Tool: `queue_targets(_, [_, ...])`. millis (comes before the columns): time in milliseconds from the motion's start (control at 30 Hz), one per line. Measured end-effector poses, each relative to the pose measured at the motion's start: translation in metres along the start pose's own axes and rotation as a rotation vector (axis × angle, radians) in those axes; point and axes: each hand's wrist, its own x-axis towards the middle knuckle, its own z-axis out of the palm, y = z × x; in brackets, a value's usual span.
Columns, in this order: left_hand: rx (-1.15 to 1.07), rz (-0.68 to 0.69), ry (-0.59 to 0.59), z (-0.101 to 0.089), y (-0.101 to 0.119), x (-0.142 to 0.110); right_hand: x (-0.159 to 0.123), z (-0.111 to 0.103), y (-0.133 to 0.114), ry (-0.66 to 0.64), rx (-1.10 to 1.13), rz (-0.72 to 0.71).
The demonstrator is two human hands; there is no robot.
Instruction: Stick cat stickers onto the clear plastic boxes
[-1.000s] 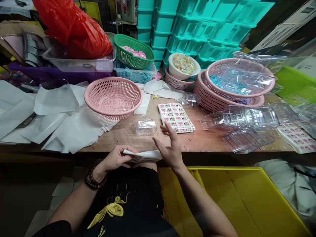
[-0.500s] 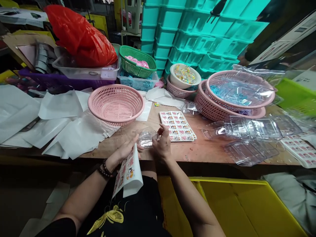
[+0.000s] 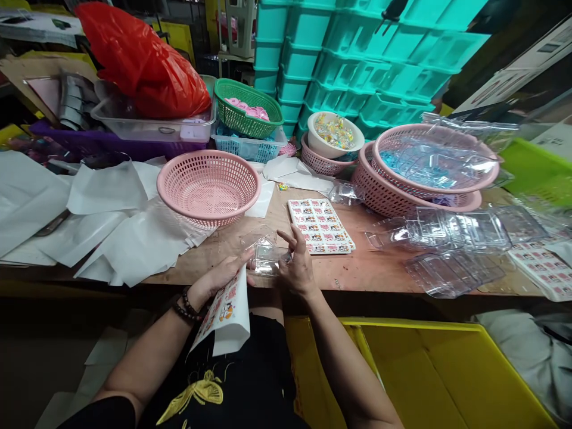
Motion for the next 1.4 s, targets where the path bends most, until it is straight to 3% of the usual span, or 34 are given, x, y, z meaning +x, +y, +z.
queue_targets(100, [-0.055, -0.013, -0.013, 0.003, 0.003, -0.002, -0.002, -0.006, -0.008, 0.029, 0.016, -0.031])
queue_targets(267, [-0.304, 0.052, -0.167, 0.012, 0.006, -0.014, -0.012, -0.011, -0.027, 0.111, 0.043, -0.150])
queue_targets(367, [-0.352, 0.032, -0.177, 0.013, -0.001, -0.021, -0.019, -0.026, -0.039, 0.033, 0.013, -0.177])
queue_targets(467, [-0.382, 0.118, -0.096, 0.007, -0.010, -0.023, -0.021, -0.058, -0.055, -0.109, 0.056, -0.053])
queue_targets(600, [-0.339, 0.238, -0.074, -0.006, -0.018, -0.020, -0.012, -0.098, -0.077, 0.025, 0.336, 0.248])
queue_targets(667, [-0.319, 0.266, -0.100, -0.009, -0.020, -0.019, -0.003, -0.104, -0.087, -0.041, 0.512, 0.424])
queue_targets(800, [-0.354, 0.265, -0.191, -0.008, -0.021, -0.018, 0.015, -0.093, -0.097, -0.450, 0.762, 0.708])
queue_targets(867, [-0.399, 0.254, -0.255, -0.007, -0.022, -0.018, 0.022, -0.084, -0.097, -0.553, 0.799, 0.762])
queue_targets(967, [-0.450, 0.245, -0.295, -0.006, -0.023, -0.018, 0.030, -0.075, -0.094, -0.599, 0.775, 0.798])
queue_targets(1400, [-0.474, 0.219, -0.247, -0.012, -0.031, -0.009, 0.036, -0.061, -0.086, -0.626, 0.700, 0.848])
